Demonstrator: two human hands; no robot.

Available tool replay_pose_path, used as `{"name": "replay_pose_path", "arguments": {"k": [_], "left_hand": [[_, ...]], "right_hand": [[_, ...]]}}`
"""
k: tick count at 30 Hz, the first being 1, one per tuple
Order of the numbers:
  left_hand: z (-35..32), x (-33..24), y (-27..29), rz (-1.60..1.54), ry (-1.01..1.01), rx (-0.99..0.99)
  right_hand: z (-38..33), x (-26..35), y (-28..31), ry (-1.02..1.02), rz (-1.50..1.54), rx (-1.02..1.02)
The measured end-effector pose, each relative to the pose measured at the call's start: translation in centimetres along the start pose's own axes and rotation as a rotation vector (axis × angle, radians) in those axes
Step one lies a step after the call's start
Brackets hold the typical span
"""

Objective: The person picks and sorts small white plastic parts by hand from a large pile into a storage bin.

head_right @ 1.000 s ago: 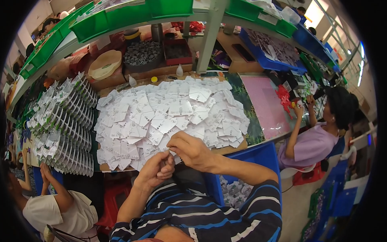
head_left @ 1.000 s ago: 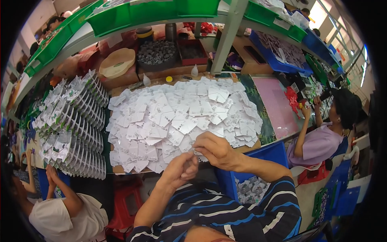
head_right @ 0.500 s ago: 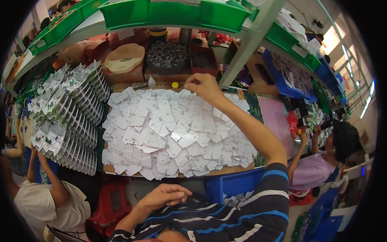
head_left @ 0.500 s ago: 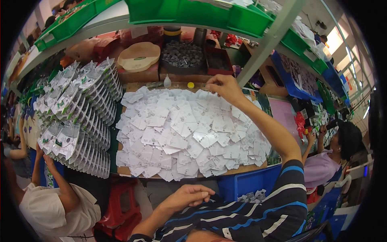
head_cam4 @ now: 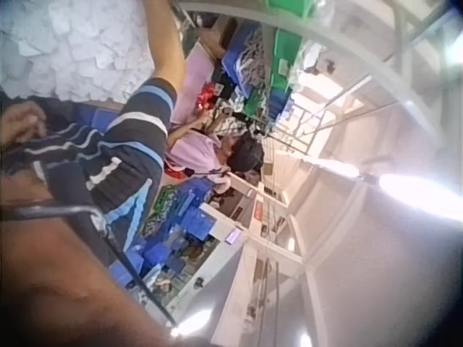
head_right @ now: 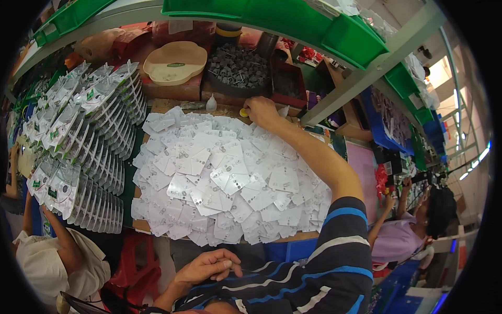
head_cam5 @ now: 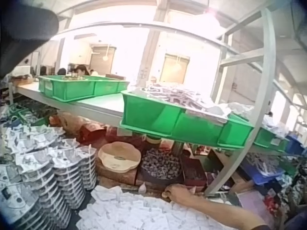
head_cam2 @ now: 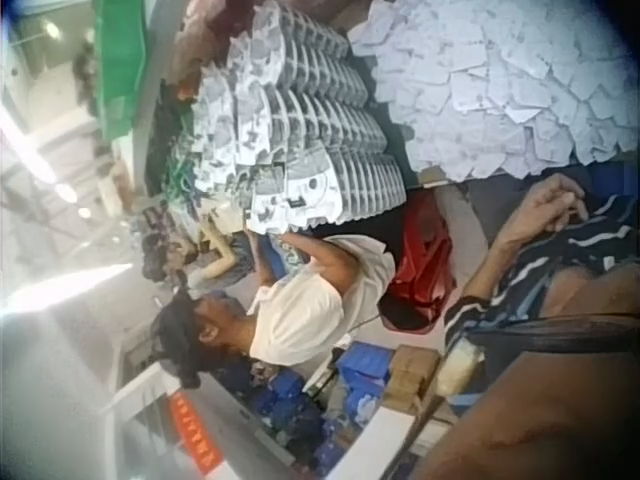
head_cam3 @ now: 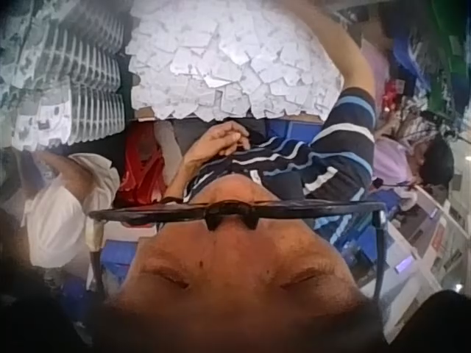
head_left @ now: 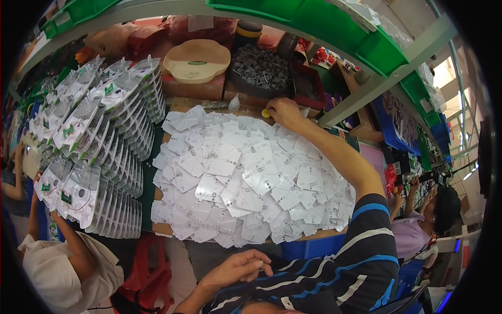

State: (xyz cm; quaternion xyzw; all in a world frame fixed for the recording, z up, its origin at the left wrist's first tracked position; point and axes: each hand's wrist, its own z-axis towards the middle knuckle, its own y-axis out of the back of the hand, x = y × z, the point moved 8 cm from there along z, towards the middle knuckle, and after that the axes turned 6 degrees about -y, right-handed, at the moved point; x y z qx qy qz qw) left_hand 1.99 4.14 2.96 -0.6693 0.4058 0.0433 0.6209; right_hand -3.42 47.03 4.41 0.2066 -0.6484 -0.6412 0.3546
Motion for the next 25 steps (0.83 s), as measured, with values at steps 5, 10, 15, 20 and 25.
{"name": "replay_pose_path", "arguments": {"k": [5, 10, 15, 20, 25], "left_hand": [[0.1, 0.0, 0.6, -0.023, -0.019, -0.008], [-0.3, 0.4, 0.7, 0.035, 0.021, -0.038], [-1.0, 1.2, 0.4, 0.034, 0.056, -0.05], [-0.8, 1.1, -0.9, 0.012, 0.035, -0.057], [-0.5, 1.6, -3.3, 0.059, 0.071, -0.019]], "right_hand": [[0.0, 0.4, -0.1, -0.032, -0.028, -0.006], [0.4, 0.0, -0.9, -0.024, -0.058, -0.004], [0.3, 0.3, -0.4, -0.094, -0.086, -0.007], [-1.9, -1.3, 2.9, -0.207, 0.07, -0.078], [-8.2, -2.7, 8.5, -0.245, 0.414, -0.081]]}}
